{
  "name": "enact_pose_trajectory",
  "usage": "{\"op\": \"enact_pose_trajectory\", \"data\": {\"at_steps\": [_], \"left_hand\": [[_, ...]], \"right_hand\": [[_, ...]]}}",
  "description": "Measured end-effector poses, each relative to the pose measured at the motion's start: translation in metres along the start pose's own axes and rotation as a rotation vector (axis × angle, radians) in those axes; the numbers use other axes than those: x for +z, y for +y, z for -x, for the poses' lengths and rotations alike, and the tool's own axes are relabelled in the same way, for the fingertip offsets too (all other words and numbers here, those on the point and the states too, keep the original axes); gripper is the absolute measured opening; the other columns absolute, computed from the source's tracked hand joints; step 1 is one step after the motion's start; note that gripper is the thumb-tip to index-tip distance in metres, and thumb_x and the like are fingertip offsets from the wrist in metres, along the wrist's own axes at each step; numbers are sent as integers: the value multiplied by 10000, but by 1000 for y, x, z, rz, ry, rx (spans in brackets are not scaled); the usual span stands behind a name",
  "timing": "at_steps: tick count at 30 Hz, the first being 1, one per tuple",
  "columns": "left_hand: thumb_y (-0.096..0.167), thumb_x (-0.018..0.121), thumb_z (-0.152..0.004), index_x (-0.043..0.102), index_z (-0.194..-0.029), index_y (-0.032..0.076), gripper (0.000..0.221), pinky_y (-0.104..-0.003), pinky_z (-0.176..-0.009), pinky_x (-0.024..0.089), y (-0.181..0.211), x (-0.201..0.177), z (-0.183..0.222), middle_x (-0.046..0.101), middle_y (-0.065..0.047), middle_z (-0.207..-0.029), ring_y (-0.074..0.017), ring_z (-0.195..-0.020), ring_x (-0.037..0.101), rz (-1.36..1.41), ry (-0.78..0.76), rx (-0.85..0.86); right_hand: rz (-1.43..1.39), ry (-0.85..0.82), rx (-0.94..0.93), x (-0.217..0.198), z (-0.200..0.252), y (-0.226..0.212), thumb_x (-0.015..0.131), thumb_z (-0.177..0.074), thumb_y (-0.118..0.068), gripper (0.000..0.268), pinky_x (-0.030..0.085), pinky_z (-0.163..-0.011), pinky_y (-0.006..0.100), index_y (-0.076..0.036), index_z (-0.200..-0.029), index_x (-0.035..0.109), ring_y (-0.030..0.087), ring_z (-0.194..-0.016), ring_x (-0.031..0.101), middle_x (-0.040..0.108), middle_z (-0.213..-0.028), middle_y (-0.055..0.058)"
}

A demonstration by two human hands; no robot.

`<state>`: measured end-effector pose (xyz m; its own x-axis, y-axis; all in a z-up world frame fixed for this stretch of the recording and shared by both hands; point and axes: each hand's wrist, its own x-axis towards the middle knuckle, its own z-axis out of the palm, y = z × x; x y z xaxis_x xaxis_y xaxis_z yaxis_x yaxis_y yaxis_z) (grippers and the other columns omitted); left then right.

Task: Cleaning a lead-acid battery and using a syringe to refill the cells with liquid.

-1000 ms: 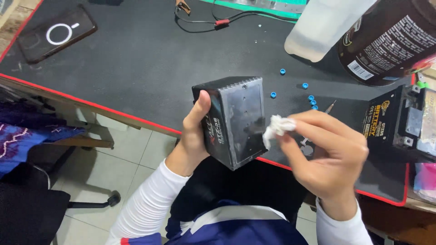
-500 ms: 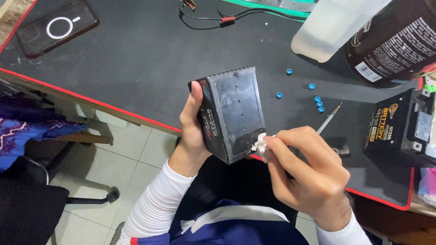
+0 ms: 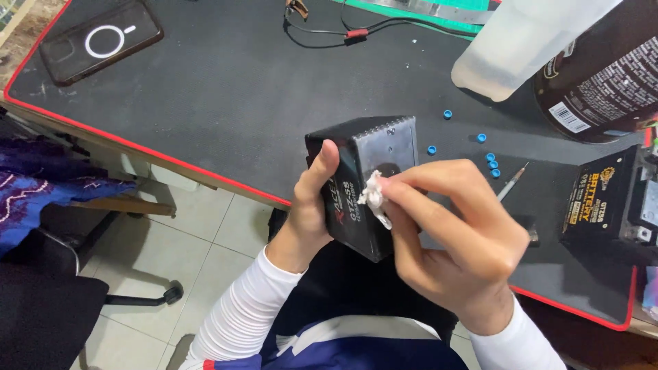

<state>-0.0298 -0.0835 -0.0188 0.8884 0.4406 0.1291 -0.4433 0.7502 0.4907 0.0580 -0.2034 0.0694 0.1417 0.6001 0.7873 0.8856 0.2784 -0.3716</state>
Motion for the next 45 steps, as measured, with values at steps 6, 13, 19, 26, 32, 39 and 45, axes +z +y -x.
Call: {"op": "enact_pose_trajectory", "data": {"at_steps": [6, 13, 19, 26, 32, 39, 45], "left_hand": [[535, 654, -966, 649, -1281, -22, 640, -436, -927, 583, 0, -6, 1, 727, -183, -1185, -319, -1071, 715, 10, 127, 8], [494, 664, -957, 657, -1280, -20, 607, -400, -952, 588, -1, -1, 4, 735, -167, -1177, -292, -1071, 724, -57, 186, -15], [402, 760, -870, 697, -771, 61, 361, -281, -599, 561, 0, 8, 5, 711, -53, -729, -188, -654, 706, -265, 311, 99], [360, 826, -770, 617, -1116, 62, 502, -257, -796, 560, 15, 39, 12, 681, -10, -939, -121, -842, 649, -815, 322, 355], [484, 848, -653, 579, -1075, 37, 671, -273, -710, 551, 25, 59, 15, 635, -21, -902, -136, -762, 633, -1359, 286, 627], [536, 846, -665, 594, -1098, 1, 733, -345, -847, 592, 18, 57, 13, 680, -101, -1031, -239, -884, 720, -1529, 155, 790], [511, 881, -663, 602, -1098, 5, 723, -359, -841, 593, 11, 54, 10, 692, -103, -1037, -251, -895, 713, -1550, 141, 787]], "right_hand": [[-63, -183, -111, -15, 17, -5, 598, -913, 71, 114, 570, -698, 376, 97, -955, 701, 357, -772, 641, 669, -942, 188], [-13, -206, -50, -49, 51, 25, 672, -815, 37, 138, 588, -713, 329, 6, -950, 676, 262, -769, 710, 725, -975, 206], [-28, 255, 500, -38, 65, 28, 734, -1012, 72, 229, 506, -696, 300, 186, -1173, 617, 280, -818, 613, 626, -1127, 335], [-387, 381, 751, -41, 61, 31, 696, -931, 7, 187, 698, -860, 318, 0, -1116, 670, 258, -982, 681, 618, -1164, 223], [-782, 388, 804, -53, 76, 45, 626, -885, -91, 262, 656, -945, 395, 9, -1109, 720, 367, -1120, 669, 613, -1198, 325], [-468, 334, 863, -56, 63, 43, 685, -845, 42, 268, 513, -751, 194, 30, -1112, 667, 185, -931, 654, 656, -1113, 214], [-220, 129, 644, -55, 37, 24, 712, -807, 141, 206, 574, -805, 281, 89, -997, 652, 298, -963, 699, 676, -1176, 334]]}}
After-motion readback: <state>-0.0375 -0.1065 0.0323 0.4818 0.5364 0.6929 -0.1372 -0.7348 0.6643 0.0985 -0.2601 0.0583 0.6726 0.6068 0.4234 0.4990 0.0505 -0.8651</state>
